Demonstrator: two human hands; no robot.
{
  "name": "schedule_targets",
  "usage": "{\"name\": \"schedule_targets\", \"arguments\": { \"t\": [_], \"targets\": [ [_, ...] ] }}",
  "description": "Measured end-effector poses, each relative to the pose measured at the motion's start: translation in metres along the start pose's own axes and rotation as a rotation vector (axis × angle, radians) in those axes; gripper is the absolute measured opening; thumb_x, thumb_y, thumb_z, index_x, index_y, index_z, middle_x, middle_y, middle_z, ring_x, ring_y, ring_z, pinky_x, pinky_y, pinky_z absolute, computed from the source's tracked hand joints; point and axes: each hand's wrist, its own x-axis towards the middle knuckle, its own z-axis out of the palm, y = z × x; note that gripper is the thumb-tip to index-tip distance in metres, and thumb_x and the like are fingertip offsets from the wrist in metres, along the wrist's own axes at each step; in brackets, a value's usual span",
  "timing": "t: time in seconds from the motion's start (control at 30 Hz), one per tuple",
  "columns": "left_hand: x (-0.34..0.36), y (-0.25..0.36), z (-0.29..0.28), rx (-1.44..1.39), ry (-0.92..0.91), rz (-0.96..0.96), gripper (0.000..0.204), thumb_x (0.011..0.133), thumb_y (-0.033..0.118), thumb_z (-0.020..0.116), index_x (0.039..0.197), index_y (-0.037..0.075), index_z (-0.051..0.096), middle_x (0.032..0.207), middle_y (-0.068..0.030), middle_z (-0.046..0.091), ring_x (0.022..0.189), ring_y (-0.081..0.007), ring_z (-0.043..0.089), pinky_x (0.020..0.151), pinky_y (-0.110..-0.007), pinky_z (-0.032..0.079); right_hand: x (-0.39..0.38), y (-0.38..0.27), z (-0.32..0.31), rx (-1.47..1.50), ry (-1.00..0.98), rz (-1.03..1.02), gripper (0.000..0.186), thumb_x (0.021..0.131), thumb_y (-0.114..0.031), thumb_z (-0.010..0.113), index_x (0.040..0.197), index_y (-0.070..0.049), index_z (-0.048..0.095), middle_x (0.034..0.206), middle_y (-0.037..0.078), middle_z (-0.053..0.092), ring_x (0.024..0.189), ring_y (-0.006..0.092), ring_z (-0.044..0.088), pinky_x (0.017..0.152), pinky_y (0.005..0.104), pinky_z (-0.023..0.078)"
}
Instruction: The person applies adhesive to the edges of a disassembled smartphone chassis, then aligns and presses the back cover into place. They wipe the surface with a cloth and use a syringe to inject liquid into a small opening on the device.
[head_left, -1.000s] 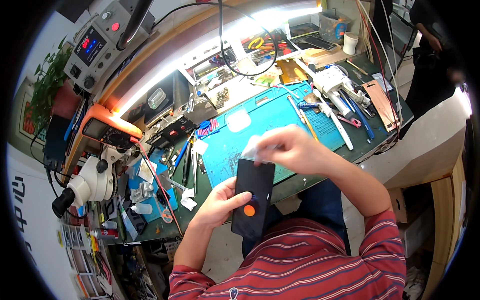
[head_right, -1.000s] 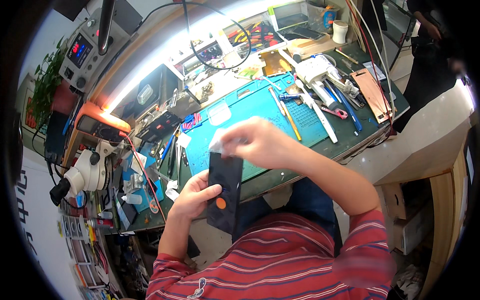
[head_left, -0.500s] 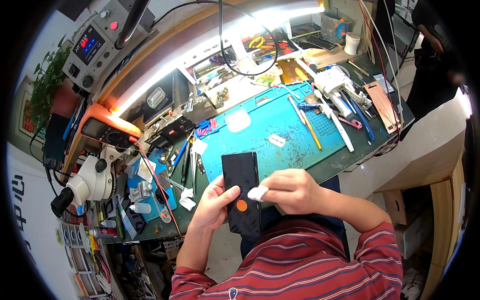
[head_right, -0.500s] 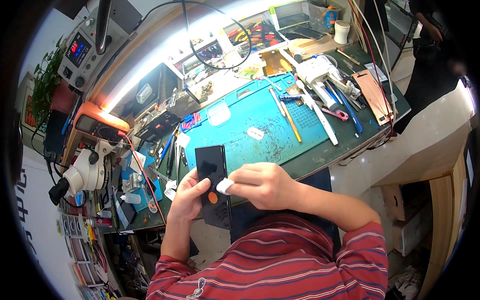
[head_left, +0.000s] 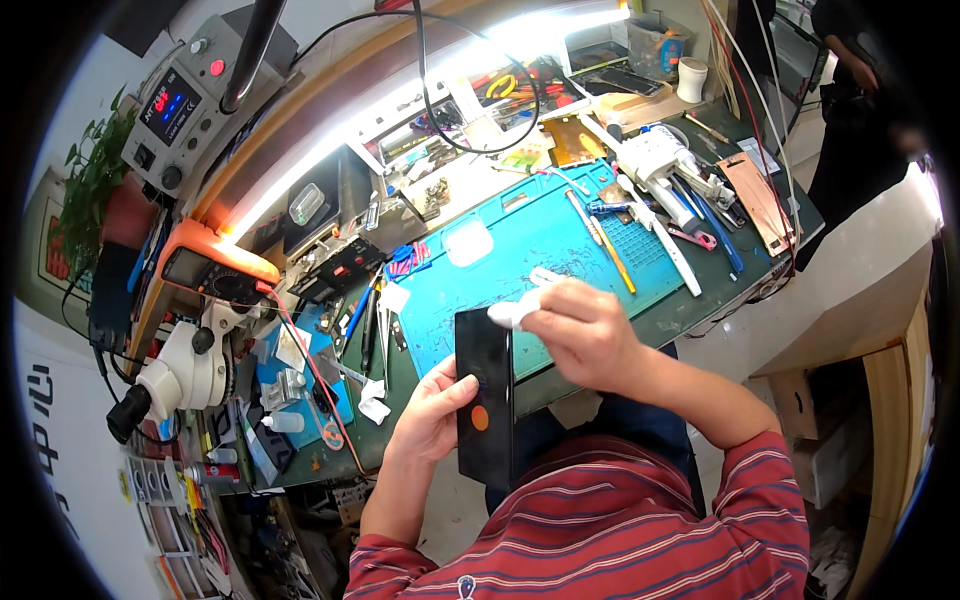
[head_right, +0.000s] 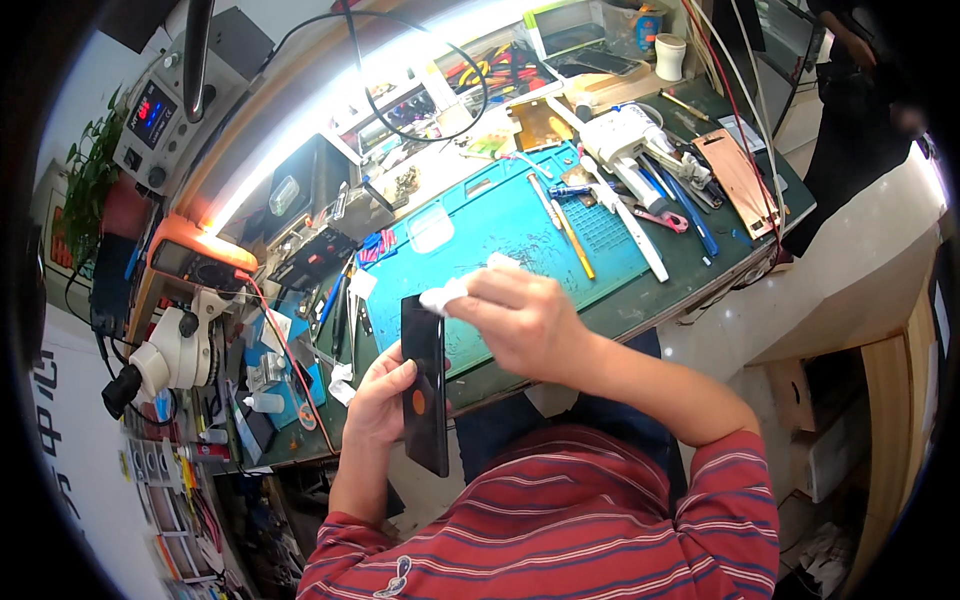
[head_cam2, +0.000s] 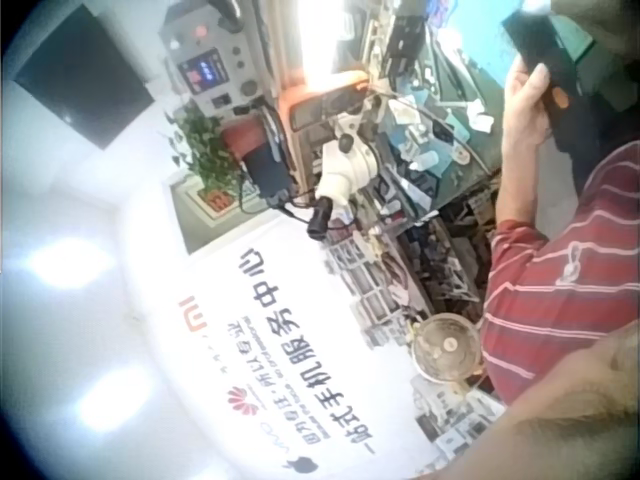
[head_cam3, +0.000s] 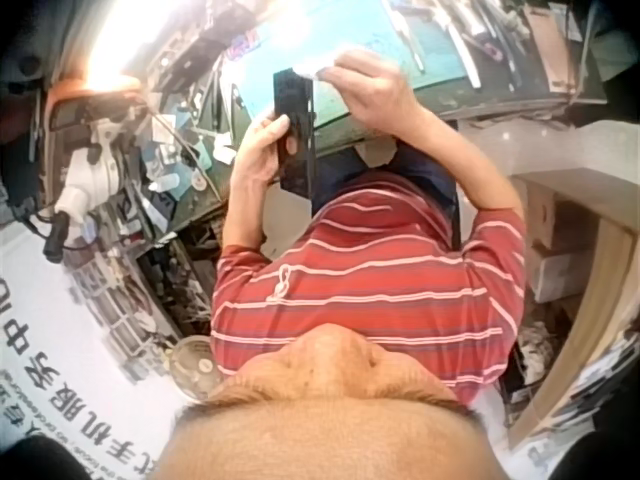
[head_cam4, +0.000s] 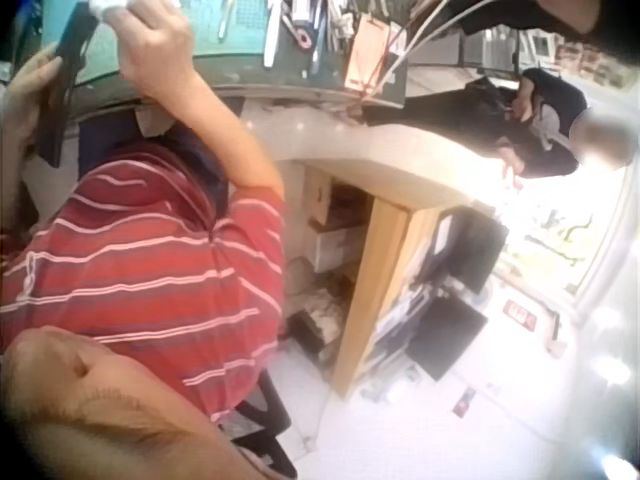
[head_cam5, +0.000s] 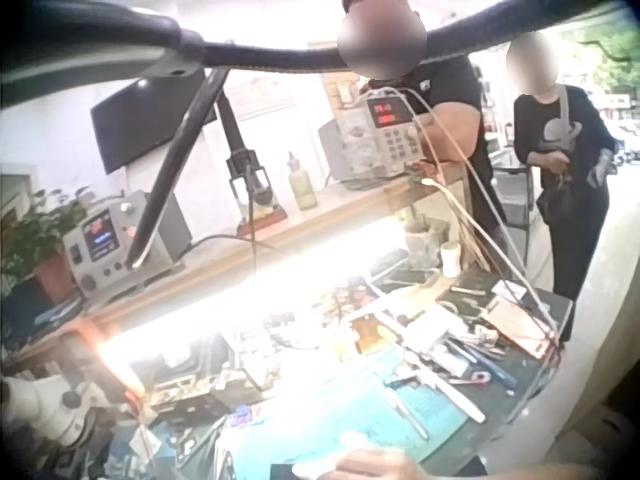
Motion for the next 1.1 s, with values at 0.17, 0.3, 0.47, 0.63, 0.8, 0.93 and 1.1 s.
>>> {"name": "schedule_targets", "arguments": {
  "t": [0.17, 0.3, 0.47, 0.63, 0.8, 0.93, 1.1],
  "targets": [
    [0.007, -0.007, -0.016, -0.120, -0.099, 0.039, 0.041, 0.100, 0.014, 0.067, 0.135, -0.001, 0.052, 0.123, -0.0160, 0.068, 0.107, -0.0232, 0.071, 0.091, -0.041, 0.061, -0.019, -0.028, 0.005, 0.261, -0.094, -0.172, 0.029, 0.074, -0.003, 0.068, 0.102, -0.008, 0.075, 0.093, 0.005, 0.066, 0.078, 0.0226, 0.068, 0.064, 0.0335, 0.057],
    [0.007, -0.010, -0.012, -0.201, -0.137, -0.026, 0.044, 0.100, 0.015, 0.067, 0.137, -0.001, 0.049, 0.122, -0.0185, 0.068, 0.090, -0.0274, 0.076, 0.080, -0.046, 0.065, -0.003, 0.005, 0.006, 0.059, 0.020, -0.009, 0.031, 0.076, 0.002, 0.068, 0.106, -0.007, 0.071, 0.090, 0.006, 0.065, 0.076, 0.0257, 0.064, 0.060, 0.0359, 0.054],
    [0.009, -0.015, -0.018, -0.239, -0.106, 0.014, 0.045, 0.100, 0.014, 0.066, 0.138, -0.002, 0.047, 0.122, -0.0199, 0.068, 0.095, -0.0290, 0.075, 0.081, -0.047, 0.065, -0.017, -0.020, 0.010, 0.295, -0.012, -0.139, 0.030, 0.078, 0.001, 0.069, 0.107, -0.006, 0.072, 0.090, 0.005, 0.064, 0.075, 0.0228, 0.063, 0.059, 0.0350, 0.054],
    [0.007, -0.011, -0.008, -0.257, -0.210, -0.032, 0.044, 0.100, 0.014, 0.066, 0.136, -0.002, 0.047, 0.123, -0.0208, 0.067, 0.097, -0.0288, 0.075, 0.080, -0.047, 0.065, 0.004, 0.004, 0.002, 0.058, 0.040, 0.071, 0.024, 0.080, 0.003, 0.065, 0.102, -0.005, 0.070, 0.087, 0.010, 0.063, 0.076, 0.0289, 0.063, 0.060, 0.0396, 0.052],
    [0.015, -0.005, -0.010, -0.157, -0.063, 0.065, 0.036, 0.105, 0.019, 0.059, 0.134, -0.003, 0.053, 0.116, -0.0157, 0.071, 0.092, -0.0257, 0.075, 0.080, -0.040, 0.064, -0.018, -0.028, 0.012, 0.253, -0.009, -0.027, 0.028, 0.073, 0.002, 0.067, 0.099, -0.007, 0.071, 0.087, 0.007, 0.063, 0.075, 0.0256, 0.064, 0.061, 0.0379, 0.054],
    [0.018, -0.003, -0.011, -0.100, -0.028, 0.093, 0.036, 0.106, 0.019, 0.057, 0.136, -0.002, 0.055, 0.119, -0.0124, 0.071, 0.102, -0.0203, 0.072, 0.089, -0.033, 0.060, -0.022, -0.028, 0.004, 0.319, -0.103, -0.051, 0.029, 0.071, 0.002, 0.069, 0.099, -0.007, 0.071, 0.089, 0.007, 0.065, 0.076, 0.0257, 0.065, 0.062, 0.0373, 0.055],
    [0.021, -0.004, -0.002, -0.087, 0.094, 0.098, 0.034, 0.106, 0.018, 0.057, 0.134, -0.001, 0.057, 0.120, -0.0111, 0.071, 0.103, -0.0198, 0.071, 0.090, -0.034, 0.059, -0.024, -0.026, 0.005, 0.346, -0.104, 0.038, 0.027, 0.076, 0.003, 0.069, 0.102, -0.005, 0.070, 0.092, 0.009, 0.066, 0.079, 0.0293, 0.066, 0.066, 0.0373, 0.055]
  ]
}}
